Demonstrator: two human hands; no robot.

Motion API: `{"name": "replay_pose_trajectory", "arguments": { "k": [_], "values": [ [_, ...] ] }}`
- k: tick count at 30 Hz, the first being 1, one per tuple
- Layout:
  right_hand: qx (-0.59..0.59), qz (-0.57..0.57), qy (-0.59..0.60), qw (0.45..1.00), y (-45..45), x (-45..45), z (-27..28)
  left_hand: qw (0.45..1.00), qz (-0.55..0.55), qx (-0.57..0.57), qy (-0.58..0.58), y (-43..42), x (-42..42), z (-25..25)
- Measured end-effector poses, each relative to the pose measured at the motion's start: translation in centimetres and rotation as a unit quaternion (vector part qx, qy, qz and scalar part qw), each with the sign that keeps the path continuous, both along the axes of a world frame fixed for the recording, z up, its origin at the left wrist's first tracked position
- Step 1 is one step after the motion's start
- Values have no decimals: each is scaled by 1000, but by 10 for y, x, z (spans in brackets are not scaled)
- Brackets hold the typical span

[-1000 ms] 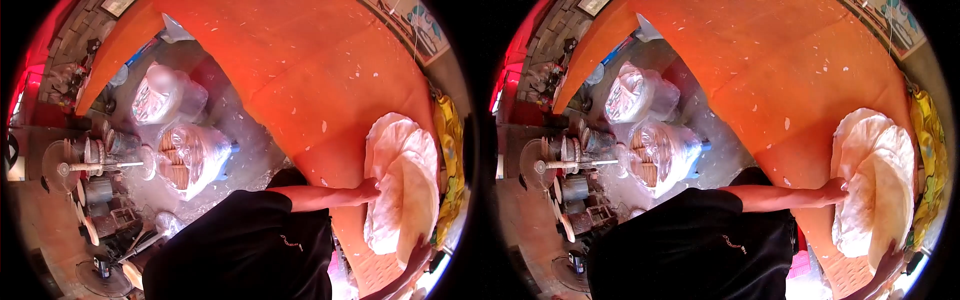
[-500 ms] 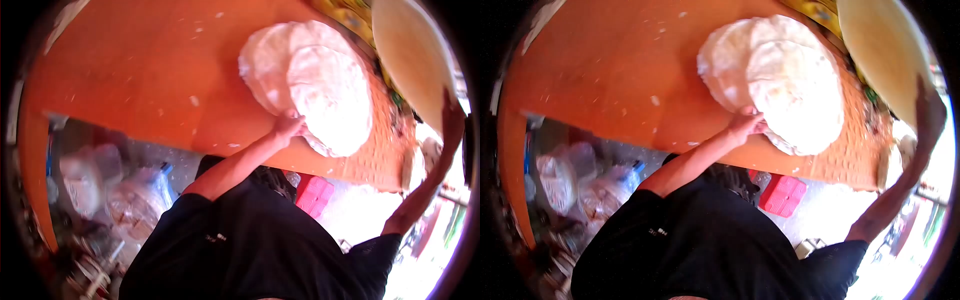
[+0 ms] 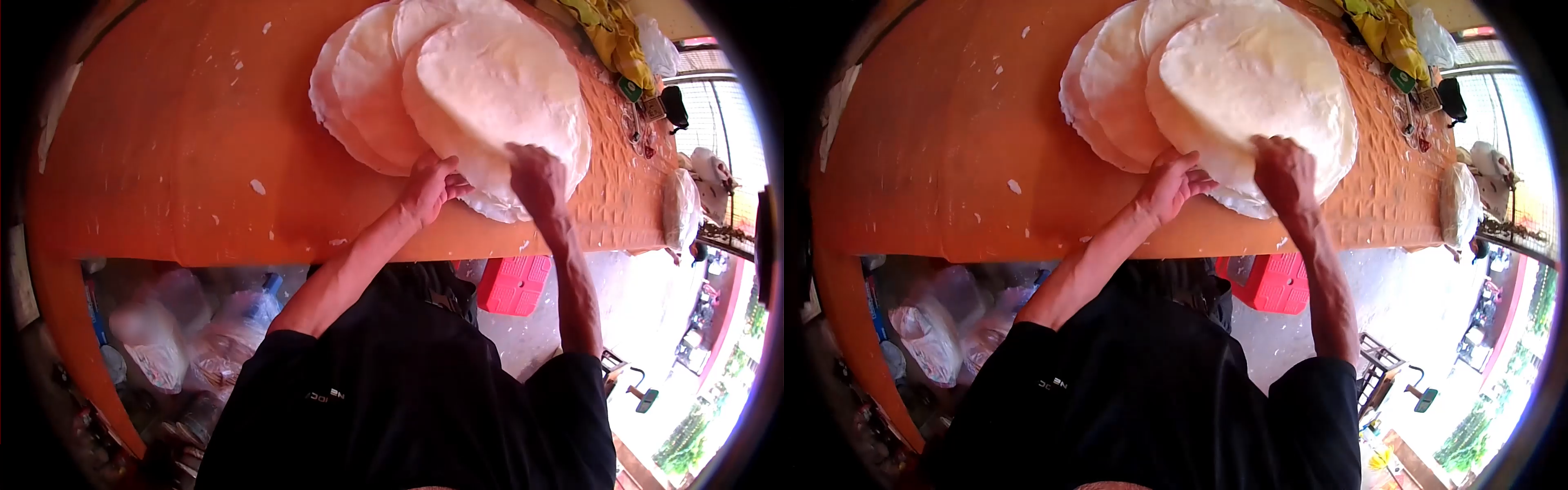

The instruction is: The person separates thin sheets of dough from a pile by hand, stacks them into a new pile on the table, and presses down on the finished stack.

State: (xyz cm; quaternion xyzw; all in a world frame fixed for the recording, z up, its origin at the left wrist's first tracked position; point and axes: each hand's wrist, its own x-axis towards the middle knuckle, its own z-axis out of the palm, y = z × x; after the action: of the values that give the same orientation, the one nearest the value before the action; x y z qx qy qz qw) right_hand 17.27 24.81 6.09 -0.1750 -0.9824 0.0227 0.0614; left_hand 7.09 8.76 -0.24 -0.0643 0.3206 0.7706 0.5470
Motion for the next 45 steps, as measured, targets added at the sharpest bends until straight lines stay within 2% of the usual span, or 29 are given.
{"name": "replay_pose_trajectory", "arguments": {
  "k": [2,6,8,10,13,14,16,18,19,20,21,22,23,24,25,26,28,30,32,33,34,35,39,40,44,45],
  "values": [
    [-37,22,-53,998,-8,-1,-15,1000,-12,-12,15,-1,-1,9],
    [-42,-12,-47,998,-19,-22,0,999,-24,-18,-17,0,2,-6],
    [-63,-5,-88,994,-29,-21,-3,998,-39,39,15,1,-5,-6],
    [-138,59,56,987,-40,0,-9,998,-35,34,31,1,-7,-1],
    [-95,54,83,991,-40,8,-21,995,-22,94,-8,1,-6,-19],
    [-55,36,96,993,-39,10,-23,997,-15,58,50,3,-4,-25],
    [-62,17,85,994,-32,6,-22,995,-22,12,101,4,-7,3],
    [-81,-24,59,995,-24,5,-20,993,-34,-19,113,1,-14,5],
    [-51,-15,62,997,-9,5,-20,990,-50,-48,122,1,-17,6],
    [-6,-24,-16,1000,14,4,-16,990,-54,-48,122,2,-21,5],
    [35,-47,-95,994,33,-8,20,990,-40,-66,117,2,-25,3],
    [101,-41,-53,993,44,-15,54,990,-26,-87,111,-1,-28,2],
    [53,-111,45,991,37,-21,97,986,-21,-89,142,-2,-32,9],
    [76,-151,65,983,39,-23,123,985,-23,-88,144,-2,-35,9],
    [85,-102,142,981,36,-23,140,982,3,-118,147,-2,-38,9],
    [94,-103,154,978,25,-23,152,978,30,-148,147,-3,-40,9],
    [89,-72,156,981,17,-16,140,982,28,-141,121,1,-46,12],
    [2,-51,126,991,20,-24,113,975,-18,-133,175,10,-47,14],
    [-56,-75,50,994,51,-33,76,978,-49,-115,170,26,-39,5],
    [-60,-77,62,993,70,-34,68,972,-51,-148,174,35,-32,-2],
    [-62,-76,62,993,90,-35,58,976,-55,-131,163,43,-27,-12],
    [-65,-76,55,993,106,-30,52,956,-58,-167,234,50,-23,-21],
    [-63,-75,-1,995,154,-10,17,921,39,-246,298,78,-10,-66],
    [-56,-73,-12,996,160,-5,11,885,9,-286,368,76,-12,-55],
    [-5,-70,-64,996,179,8,2,907,-43,-288,306,61,-22,-9],
    [13,-72,-79,994,183,10,5,887,-37,-306,345,67,-20,-14]
  ]
}}
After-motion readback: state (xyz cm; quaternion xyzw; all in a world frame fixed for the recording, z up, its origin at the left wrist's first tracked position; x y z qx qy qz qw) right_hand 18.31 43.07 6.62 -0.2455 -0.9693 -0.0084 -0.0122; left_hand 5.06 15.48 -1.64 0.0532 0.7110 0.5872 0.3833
